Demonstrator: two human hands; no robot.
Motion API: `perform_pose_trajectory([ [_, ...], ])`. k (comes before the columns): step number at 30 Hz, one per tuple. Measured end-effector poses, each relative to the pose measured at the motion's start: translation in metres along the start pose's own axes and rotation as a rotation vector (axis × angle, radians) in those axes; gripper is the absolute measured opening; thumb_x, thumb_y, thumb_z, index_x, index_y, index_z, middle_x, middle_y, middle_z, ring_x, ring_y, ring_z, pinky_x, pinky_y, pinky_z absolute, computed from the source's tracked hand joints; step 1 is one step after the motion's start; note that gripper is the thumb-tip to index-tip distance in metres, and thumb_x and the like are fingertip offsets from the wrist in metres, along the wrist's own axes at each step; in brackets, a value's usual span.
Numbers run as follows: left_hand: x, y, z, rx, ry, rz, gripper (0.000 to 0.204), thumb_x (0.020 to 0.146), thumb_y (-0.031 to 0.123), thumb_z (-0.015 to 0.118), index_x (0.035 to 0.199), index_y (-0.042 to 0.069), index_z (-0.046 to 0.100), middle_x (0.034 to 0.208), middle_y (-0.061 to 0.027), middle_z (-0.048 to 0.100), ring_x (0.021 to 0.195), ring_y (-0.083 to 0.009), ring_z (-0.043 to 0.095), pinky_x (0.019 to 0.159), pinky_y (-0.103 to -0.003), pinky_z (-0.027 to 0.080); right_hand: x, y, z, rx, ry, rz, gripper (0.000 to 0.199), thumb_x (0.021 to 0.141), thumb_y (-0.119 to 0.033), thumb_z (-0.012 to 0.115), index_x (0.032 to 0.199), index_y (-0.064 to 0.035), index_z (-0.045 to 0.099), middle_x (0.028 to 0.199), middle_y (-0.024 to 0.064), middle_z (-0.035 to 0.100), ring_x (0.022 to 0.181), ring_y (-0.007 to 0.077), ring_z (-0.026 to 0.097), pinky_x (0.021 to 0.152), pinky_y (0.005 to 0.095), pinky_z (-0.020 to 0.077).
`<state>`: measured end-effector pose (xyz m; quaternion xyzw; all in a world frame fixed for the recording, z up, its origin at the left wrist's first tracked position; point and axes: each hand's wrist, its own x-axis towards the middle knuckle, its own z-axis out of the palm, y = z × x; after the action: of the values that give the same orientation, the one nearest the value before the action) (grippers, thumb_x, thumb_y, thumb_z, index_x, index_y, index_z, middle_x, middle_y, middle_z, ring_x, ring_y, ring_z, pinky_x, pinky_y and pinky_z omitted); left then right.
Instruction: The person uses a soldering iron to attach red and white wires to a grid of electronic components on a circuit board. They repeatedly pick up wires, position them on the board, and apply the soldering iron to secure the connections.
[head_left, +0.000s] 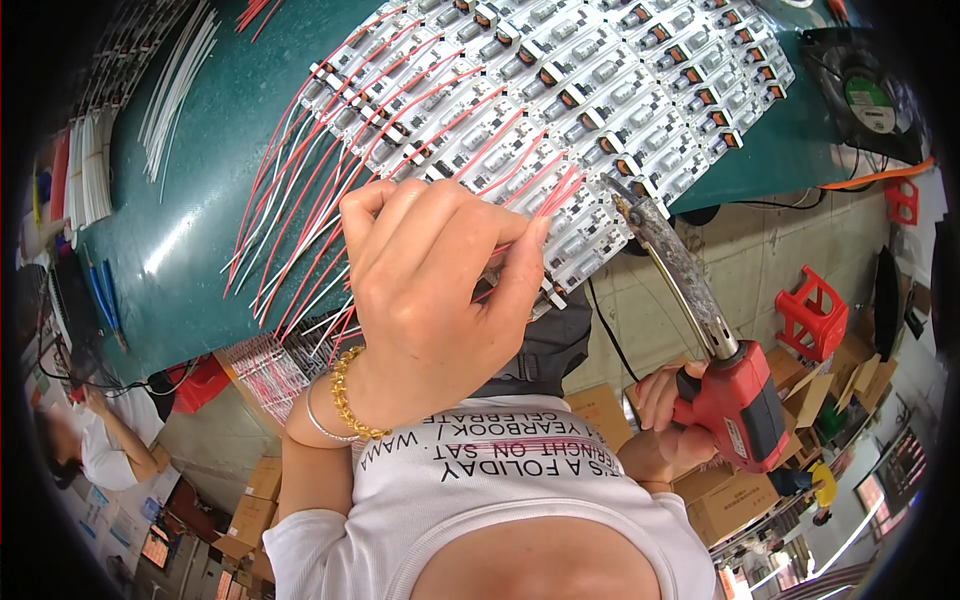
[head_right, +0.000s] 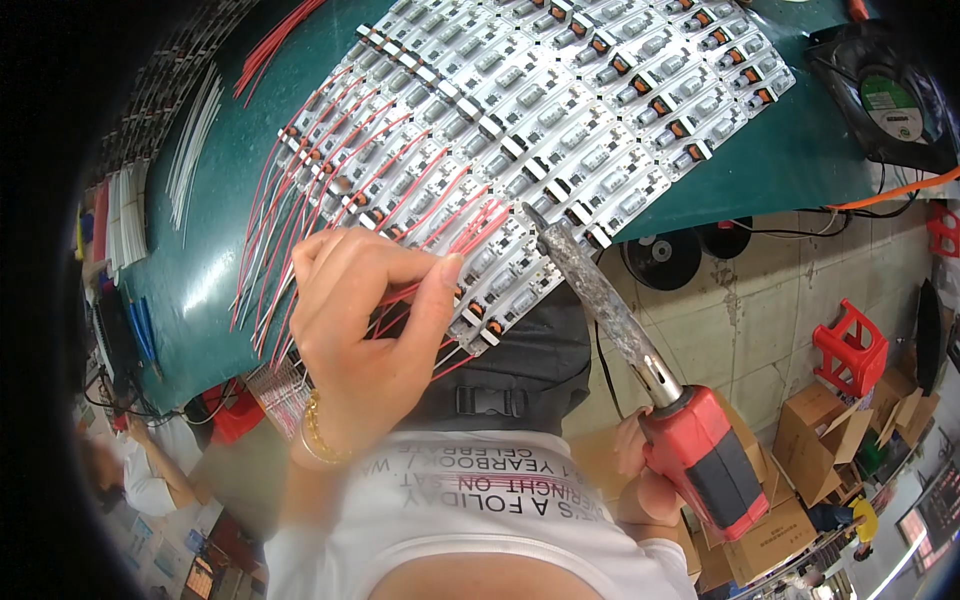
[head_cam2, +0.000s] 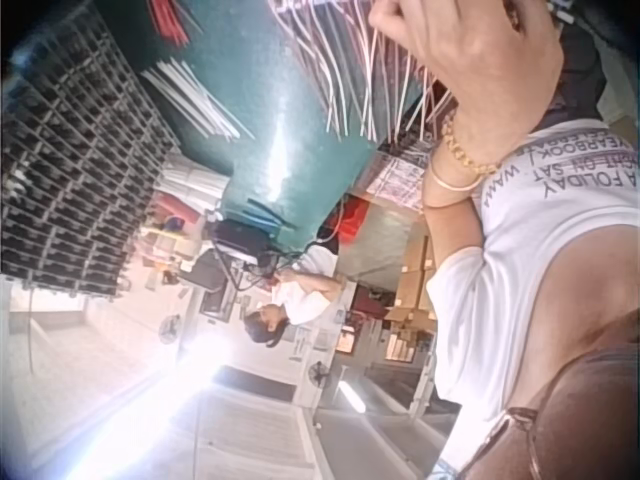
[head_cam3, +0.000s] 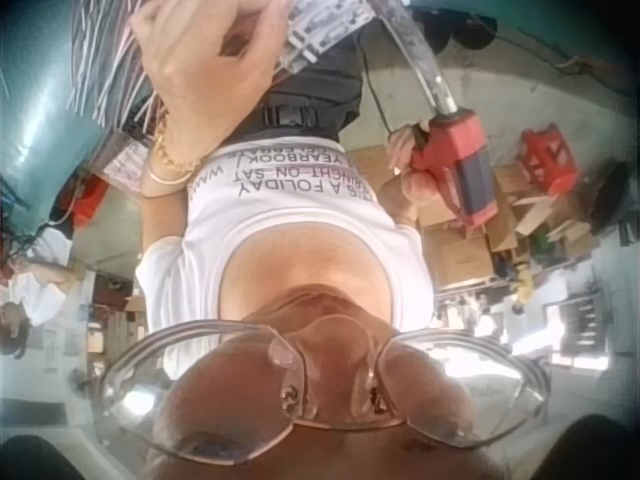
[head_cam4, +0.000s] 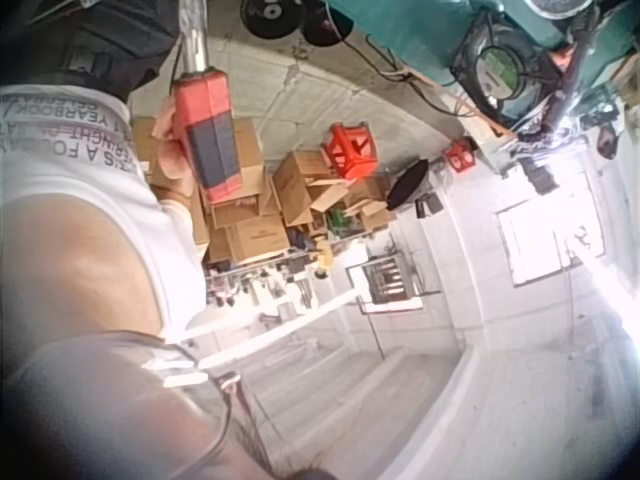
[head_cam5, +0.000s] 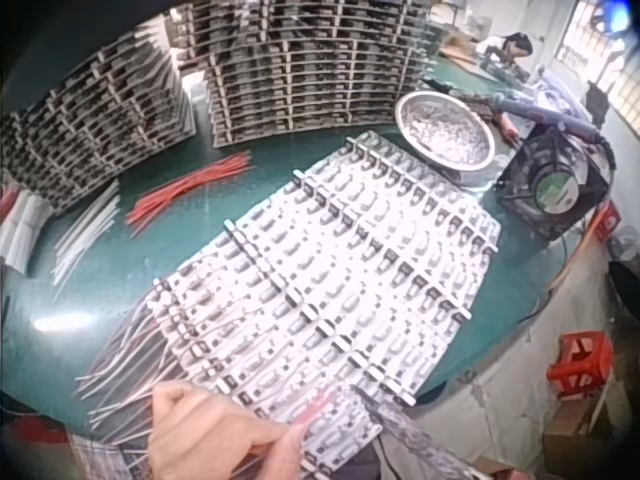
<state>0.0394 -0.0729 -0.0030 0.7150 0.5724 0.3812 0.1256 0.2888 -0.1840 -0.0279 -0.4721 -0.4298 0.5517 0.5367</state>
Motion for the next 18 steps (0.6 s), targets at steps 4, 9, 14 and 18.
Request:
perform_pose_trajectory([
  [4,0.0,-0.001,0.0,0.002,0.006,0.012,0.018,0.071,0.003,0.077,0.07,0.01,0.06,0.063,0.0017,0.051,0.059,-0.018,0.049,0.071,-0.035,0.033,-0.003,0.0,-0.004,0.002,0.001,-0.016,0.059,0.083,-0.058,0.066,0.091,-0.0042,0.043,0.052,0.0038,0.047,0.042,0.0155,0.047,0.043,0.0284,0.0367],
  [9,0.0,0.002,0.0,0.008,0.005,-0.001,0.017,0.069,0.004,0.077,0.07,0.01,0.062,0.065,0.002,0.053,0.062,-0.0183,0.05,0.074,-0.035,0.034,-0.005,-0.001,-0.005,-0.012,0.003,-0.042,0.059,0.083,-0.058,0.066,0.09,-0.0045,0.042,0.052,0.0039,0.046,0.042,0.0156,0.047,0.042,0.0286,0.0365],
  [14,-0.001,0.01,0.0,0.036,-0.031,0.003,0.015,0.07,0.001,0.077,0.074,0.009,0.065,0.069,0.0005,0.059,0.067,-0.018,0.054,0.076,-0.032,0.035,-0.004,0.002,-0.006,-0.019,-0.006,-0.047,0.059,0.083,-0.058,0.066,0.088,-0.0047,0.042,0.051,0.0041,0.046,0.042,0.0157,0.047,0.042,0.0289,0.0364],
  [18,-0.002,0.009,0.001,0.056,-0.036,0.0,0.015,0.069,0.002,0.078,0.074,0.01,0.066,0.069,0.0006,0.059,0.067,-0.0178,0.053,0.075,-0.032,0.035,-0.003,0.004,-0.006,-0.021,-0.01,-0.054,0.058,0.084,-0.058,0.066,0.087,-0.0048,0.041,0.051,0.0043,0.046,0.042,0.0158,0.047,0.042,0.029,0.0363],
])
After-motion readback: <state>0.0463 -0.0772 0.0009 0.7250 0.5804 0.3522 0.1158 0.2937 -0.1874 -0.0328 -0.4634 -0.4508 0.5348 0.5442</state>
